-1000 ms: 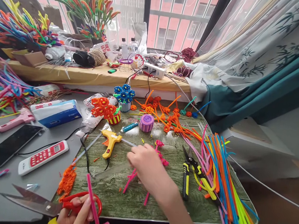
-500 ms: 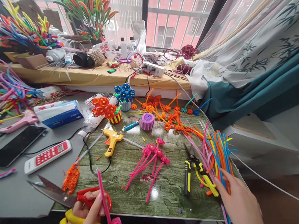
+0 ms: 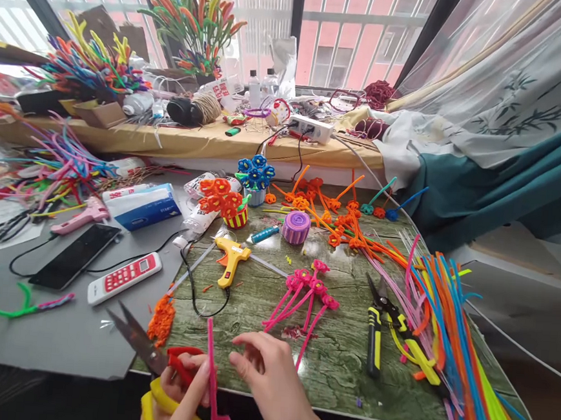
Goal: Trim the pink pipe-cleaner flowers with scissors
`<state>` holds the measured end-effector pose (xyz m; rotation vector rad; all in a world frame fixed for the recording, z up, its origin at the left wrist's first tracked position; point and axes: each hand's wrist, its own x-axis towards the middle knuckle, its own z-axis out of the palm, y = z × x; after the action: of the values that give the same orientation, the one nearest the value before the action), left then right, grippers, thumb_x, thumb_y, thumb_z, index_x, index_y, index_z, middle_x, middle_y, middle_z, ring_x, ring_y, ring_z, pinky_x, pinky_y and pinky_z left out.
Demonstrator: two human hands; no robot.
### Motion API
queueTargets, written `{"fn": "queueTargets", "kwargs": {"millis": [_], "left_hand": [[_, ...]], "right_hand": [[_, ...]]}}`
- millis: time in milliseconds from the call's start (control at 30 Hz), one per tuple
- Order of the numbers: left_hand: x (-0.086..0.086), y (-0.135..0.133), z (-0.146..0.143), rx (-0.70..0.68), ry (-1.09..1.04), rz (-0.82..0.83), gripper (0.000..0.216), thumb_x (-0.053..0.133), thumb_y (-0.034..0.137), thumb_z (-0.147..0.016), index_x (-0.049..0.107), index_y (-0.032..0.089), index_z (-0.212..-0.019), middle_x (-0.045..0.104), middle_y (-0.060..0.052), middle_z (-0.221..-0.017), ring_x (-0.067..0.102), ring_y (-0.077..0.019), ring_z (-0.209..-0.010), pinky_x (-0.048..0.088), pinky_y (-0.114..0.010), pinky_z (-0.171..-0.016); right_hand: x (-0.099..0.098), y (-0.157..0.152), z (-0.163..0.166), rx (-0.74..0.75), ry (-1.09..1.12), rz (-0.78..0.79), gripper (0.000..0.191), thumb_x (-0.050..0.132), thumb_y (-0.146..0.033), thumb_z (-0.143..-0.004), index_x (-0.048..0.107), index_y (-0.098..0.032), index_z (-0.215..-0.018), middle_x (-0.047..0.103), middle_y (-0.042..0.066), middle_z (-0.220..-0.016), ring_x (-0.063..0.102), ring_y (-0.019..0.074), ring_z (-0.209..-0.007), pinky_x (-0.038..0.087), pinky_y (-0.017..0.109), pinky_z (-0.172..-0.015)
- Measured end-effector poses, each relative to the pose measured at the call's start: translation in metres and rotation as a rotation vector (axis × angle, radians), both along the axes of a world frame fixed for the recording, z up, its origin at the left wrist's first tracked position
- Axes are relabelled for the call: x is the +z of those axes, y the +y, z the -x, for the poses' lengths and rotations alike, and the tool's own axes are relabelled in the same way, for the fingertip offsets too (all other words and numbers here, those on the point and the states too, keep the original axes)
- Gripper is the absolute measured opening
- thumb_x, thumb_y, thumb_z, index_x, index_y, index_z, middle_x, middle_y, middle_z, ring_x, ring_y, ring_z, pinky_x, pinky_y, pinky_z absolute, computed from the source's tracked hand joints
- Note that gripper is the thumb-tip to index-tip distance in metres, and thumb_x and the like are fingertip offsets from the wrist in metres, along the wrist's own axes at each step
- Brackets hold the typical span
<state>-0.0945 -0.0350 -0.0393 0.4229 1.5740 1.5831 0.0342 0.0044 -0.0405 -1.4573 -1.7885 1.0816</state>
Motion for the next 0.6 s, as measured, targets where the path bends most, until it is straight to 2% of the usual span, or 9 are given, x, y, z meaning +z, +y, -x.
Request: {"fn": "queueTargets", "kwargs": {"millis": [100,167,233,300,433,600], "left_hand": [[-0.004,-0.003,0.001,-0.015,0.017,0.047,0.056,0.100,0.054,-0.047,0.064,0.022,-0.076,0.063,0.004,-0.065,0.047,-0.0049,-0.042,0.039,-0.017,-0.040],[-0.007,-0.004,0.002,-0.005,0.013,0.062,0.058,0.100,0.057,-0.047,0.064,0.023,-0.079,0.062,0.005,-0.066,0.047,-0.0045,-0.042,0.038,-0.016,-0.040],[-0.008,-0.003,0.005,0.012,0.011,0.060,0.061,0.099,0.060,-0.047,0.062,0.023,-0.077,0.061,0.007,-0.067,0.045,-0.0036,-0.042,0.037,-0.016,-0.040],[-0.008,-0.002,0.009,0.033,0.025,0.057,0.064,0.098,0.063,-0.046,0.061,0.022,-0.077,0.061,0.007,-0.068,0.046,-0.0035,-0.043,0.038,-0.016,-0.041],[-0.008,-0.001,0.015,0.064,0.058,0.062,0.064,0.097,0.064,-0.048,0.063,0.022,-0.083,0.064,0.006,-0.072,0.048,-0.0036,-0.045,0.039,-0.016,-0.041],[-0.005,0.000,0.013,0.045,0.078,0.048,0.061,0.096,0.064,-0.051,0.059,0.021,-0.075,0.063,0.006,-0.067,0.045,-0.0044,-0.042,0.038,-0.018,-0.039]], "right_hand": [[0.004,0.005,0.013,0.058,0.014,0.076,0.011,0.073,-0.028,-0.098,0.082,-0.021,-0.099,0.081,-0.001,-0.075,0.076,0.0148,-0.065,0.057,0.018,-0.058],[0.008,0.012,0.016,0.059,-0.023,0.093,0.015,0.065,-0.022,-0.103,0.080,-0.020,-0.099,0.081,-0.001,-0.082,0.077,0.0140,-0.073,0.059,0.020,-0.066],[0.014,0.025,0.020,0.020,-0.105,0.088,0.015,0.061,-0.017,-0.105,0.076,-0.018,-0.105,0.080,0.002,-0.099,0.077,0.0165,-0.091,0.062,0.030,-0.084],[0.019,0.044,0.025,-0.023,-0.214,0.093,0.015,0.065,-0.025,-0.104,0.072,-0.018,-0.115,0.075,0.006,-0.117,0.073,0.0216,-0.106,0.060,0.044,-0.095],[0.022,0.089,0.044,-0.063,-0.388,0.176,0.027,0.068,-0.033,-0.102,0.068,-0.017,-0.124,0.071,0.008,-0.125,0.073,0.0234,-0.105,0.062,0.044,-0.090],[0.012,0.125,0.069,-0.085,-0.447,0.182,0.032,0.068,-0.034,-0.102,0.065,-0.018,-0.129,0.070,0.010,-0.128,0.072,0.0241,-0.107,0.062,0.044,-0.090]]}}
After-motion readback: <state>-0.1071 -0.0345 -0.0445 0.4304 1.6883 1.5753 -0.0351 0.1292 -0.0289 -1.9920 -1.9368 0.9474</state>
